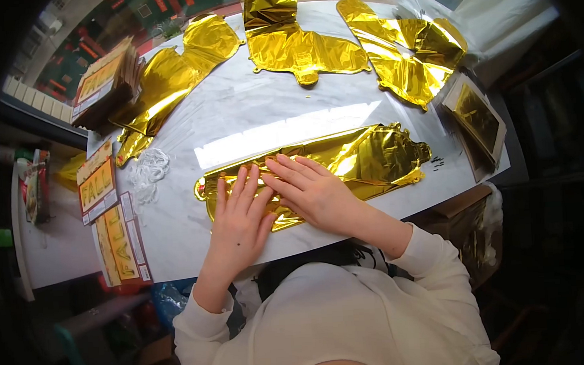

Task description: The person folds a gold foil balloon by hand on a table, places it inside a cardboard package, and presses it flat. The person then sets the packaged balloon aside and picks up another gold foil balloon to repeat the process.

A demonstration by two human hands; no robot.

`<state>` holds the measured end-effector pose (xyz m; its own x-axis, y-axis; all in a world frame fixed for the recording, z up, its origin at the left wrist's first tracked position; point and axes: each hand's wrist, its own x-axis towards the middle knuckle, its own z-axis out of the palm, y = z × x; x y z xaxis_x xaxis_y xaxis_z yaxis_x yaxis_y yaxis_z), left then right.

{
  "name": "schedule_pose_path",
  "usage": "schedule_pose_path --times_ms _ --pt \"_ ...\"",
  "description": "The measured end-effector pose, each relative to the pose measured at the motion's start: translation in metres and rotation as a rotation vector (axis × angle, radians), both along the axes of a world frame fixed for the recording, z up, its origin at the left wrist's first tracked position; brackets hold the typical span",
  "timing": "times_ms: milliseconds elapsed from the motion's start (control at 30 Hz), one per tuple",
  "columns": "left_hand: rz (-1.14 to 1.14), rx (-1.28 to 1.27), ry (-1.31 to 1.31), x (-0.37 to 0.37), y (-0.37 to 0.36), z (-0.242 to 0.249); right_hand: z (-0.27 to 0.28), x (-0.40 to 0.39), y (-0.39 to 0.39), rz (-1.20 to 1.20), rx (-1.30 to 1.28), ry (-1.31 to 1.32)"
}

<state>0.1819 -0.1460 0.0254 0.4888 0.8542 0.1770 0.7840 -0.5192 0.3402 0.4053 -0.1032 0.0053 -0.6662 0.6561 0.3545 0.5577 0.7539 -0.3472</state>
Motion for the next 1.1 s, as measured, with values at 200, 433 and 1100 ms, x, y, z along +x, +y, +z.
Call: schedule_pose_path --times_ms 200,433,1100 --pt "0.051 -0.056 -0.084 -0.005 0.000 -0.002 -0.002 -0.001 0.001 -0.004 0.013 0.056" --pt "0.016 -0.101 -0.102 -0.006 -0.003 0.001 -0.004 -0.001 0.001 -0.006 0.004 0.065" --pt "0.022 -0.082 0.005 -0.006 -0.006 -0.001 0.018 0.110 -0.044 -0.365 -0.231 -0.365"
